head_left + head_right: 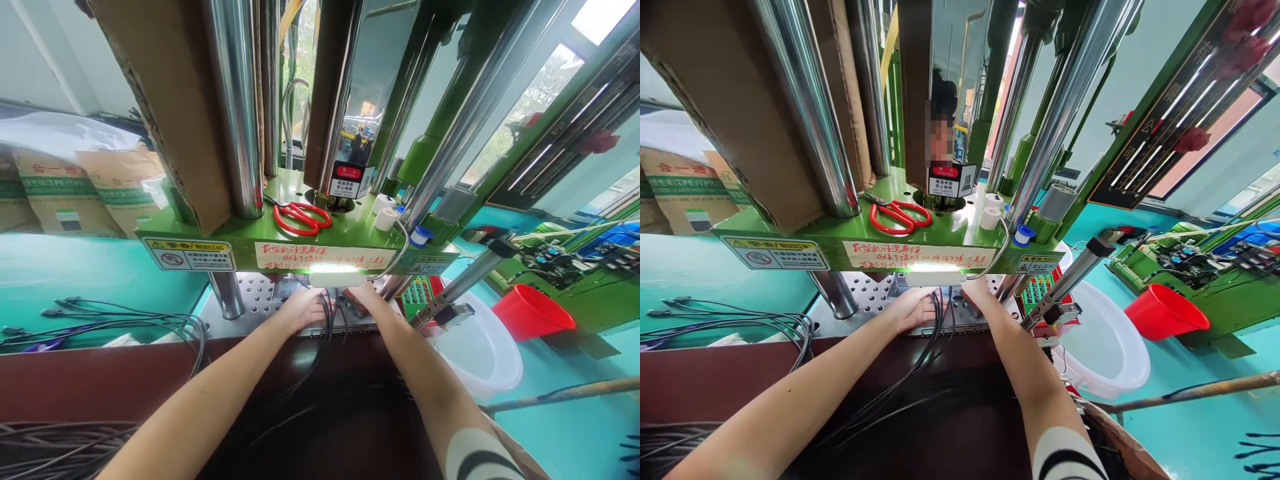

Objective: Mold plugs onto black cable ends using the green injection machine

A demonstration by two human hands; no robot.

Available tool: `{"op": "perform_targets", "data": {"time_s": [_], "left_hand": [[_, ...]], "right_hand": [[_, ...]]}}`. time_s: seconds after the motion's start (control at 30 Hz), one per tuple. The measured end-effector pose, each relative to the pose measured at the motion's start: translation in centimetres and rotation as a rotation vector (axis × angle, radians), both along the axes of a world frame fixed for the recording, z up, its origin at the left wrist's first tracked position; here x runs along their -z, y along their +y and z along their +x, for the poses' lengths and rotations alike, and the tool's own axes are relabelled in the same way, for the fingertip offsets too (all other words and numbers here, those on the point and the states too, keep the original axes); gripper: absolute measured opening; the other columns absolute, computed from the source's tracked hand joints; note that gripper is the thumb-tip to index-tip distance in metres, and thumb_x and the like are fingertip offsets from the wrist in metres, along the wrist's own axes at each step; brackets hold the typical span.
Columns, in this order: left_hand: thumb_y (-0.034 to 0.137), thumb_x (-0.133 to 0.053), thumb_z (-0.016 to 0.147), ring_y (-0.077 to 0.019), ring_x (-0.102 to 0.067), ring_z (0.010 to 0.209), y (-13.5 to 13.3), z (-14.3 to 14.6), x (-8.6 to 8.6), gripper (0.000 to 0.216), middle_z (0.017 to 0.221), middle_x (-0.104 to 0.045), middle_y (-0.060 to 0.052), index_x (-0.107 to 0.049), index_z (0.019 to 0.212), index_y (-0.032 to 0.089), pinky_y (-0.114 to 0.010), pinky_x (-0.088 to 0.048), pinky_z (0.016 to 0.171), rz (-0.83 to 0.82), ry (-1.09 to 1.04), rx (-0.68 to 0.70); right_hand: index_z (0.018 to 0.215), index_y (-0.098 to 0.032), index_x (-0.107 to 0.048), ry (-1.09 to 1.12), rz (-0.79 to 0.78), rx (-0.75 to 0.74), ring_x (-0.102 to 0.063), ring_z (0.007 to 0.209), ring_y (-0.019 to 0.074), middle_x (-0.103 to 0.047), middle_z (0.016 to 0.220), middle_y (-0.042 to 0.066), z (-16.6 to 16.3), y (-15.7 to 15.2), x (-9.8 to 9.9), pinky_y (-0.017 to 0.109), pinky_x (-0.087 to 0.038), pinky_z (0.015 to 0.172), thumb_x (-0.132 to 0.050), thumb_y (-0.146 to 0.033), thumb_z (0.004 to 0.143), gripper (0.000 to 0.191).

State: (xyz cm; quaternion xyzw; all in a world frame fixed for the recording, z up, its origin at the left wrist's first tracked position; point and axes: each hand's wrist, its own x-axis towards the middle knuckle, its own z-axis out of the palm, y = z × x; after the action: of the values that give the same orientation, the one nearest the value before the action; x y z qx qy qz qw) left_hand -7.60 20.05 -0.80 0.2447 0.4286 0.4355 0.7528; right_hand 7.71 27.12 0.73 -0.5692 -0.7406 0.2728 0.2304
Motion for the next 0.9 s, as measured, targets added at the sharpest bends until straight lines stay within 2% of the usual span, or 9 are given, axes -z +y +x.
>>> {"op": "perform_targets", "data": {"time_s": [0.1,0.17,0.23,0.33,0.53,0.63,0.73,0.9], "left_hand": [[0.034,-0.055,0.077,-0.0128,-0.058,0.05,0.4,-0.4,-0.1,0.02,0.059,-0.057,-0.002,-0.046,0.079,0.016,-0.025,-0.049,0.051,-0.014,0.105,-0.114],[0.037,-0.056,0.076,-0.011,-0.054,0.046,0.5,-0.7,-0.3,0.024,0.056,-0.053,0.001,-0.044,0.081,0.017,-0.023,-0.046,0.046,-0.02,0.188,-0.195],[0.038,-0.058,0.075,-0.0101,-0.053,0.044,0.4,-1.0,-0.5,0.026,0.056,-0.051,0.002,-0.043,0.082,0.018,-0.023,-0.045,0.045,-0.013,0.269,-0.257],[0.036,-0.059,0.073,-0.0091,-0.051,0.043,0.2,-1.6,-1.0,0.025,0.057,-0.051,0.002,-0.044,0.082,0.018,-0.022,-0.044,0.044,0.008,0.36,-0.292],[0.029,-0.057,0.075,-0.0091,-0.049,0.041,-0.2,-2.0,-1.6,0.016,0.055,-0.051,0.001,-0.047,0.078,0.016,-0.023,-0.043,0.044,0.027,0.465,-0.283],[0.025,-0.055,0.075,-0.0097,-0.05,0.043,0.1,-1.9,-1.8,0.012,0.055,-0.051,0.001,-0.047,0.076,0.017,-0.023,-0.043,0.045,0.051,0.526,-0.285],[0.023,-0.055,0.074,-0.0122,-0.052,0.045,0.7,-2.0,-1.6,0.009,0.054,-0.05,0.0,-0.048,0.074,0.017,-0.025,-0.044,0.047,0.074,0.604,-0.275],[0.023,-0.054,0.073,-0.0195,-0.058,0.056,1.1,-2.8,-0.8,0.009,0.058,-0.054,-0.005,-0.051,0.078,0.016,-0.031,-0.045,0.054,0.151,0.772,-0.249]], "right_hand": [[0.071,-0.014,-0.058,0.151,-0.115,0.059,-0.053,0.05,0.0102,-0.058,0.06,0.001,-0.2,-1.6,0.8,0.022,-0.044,0.048,-0.051,-0.023,0.081,0.015],[0.067,-0.015,-0.055,0.276,-0.196,0.071,-0.048,0.04,0.0098,-0.051,0.047,-0.002,-0.4,-2.8,1.1,0.021,-0.039,0.039,-0.049,-0.02,0.075,0.012],[0.076,-0.016,-0.054,0.414,-0.276,0.062,-0.049,0.039,0.01,-0.052,0.048,-0.003,-0.8,-3.7,1.1,0.019,-0.037,0.036,-0.047,-0.019,0.071,0.01],[0.089,-0.017,-0.051,0.583,-0.396,0.032,-0.052,0.042,0.0107,-0.055,0.053,-0.003,-1.1,-4.9,0.6,0.018,-0.037,0.036,-0.047,-0.02,0.065,0.024],[0.076,-0.017,-0.052,0.785,-0.567,-0.053,-0.053,0.052,0.0099,-0.056,0.063,0.0,-0.7,-6.5,0.2,0.019,-0.04,0.041,-0.053,-0.029,0.063,0.017],[0.073,-0.017,-0.053,0.833,-0.565,-0.03,-0.05,0.051,0.0088,-0.054,0.062,-0.001,-0.8,-6.6,0.8,0.018,-0.04,0.042,-0.055,-0.029,0.062,0.016],[0.058,-0.018,-0.046,0.831,-0.496,0.038,-0.041,0.042,0.007,-0.049,0.051,-0.003,-1.1,-6.3,1.7,0.019,-0.036,0.038,-0.054,-0.025,0.06,0.011],[0.047,-0.021,-0.037,0.781,-0.388,0.125,-0.027,0.032,0.0067,-0.035,0.037,-0.006,-1.7,-6.0,2.2,0.02,-0.032,0.032,-0.047,-0.018,0.062,0.018]]}}
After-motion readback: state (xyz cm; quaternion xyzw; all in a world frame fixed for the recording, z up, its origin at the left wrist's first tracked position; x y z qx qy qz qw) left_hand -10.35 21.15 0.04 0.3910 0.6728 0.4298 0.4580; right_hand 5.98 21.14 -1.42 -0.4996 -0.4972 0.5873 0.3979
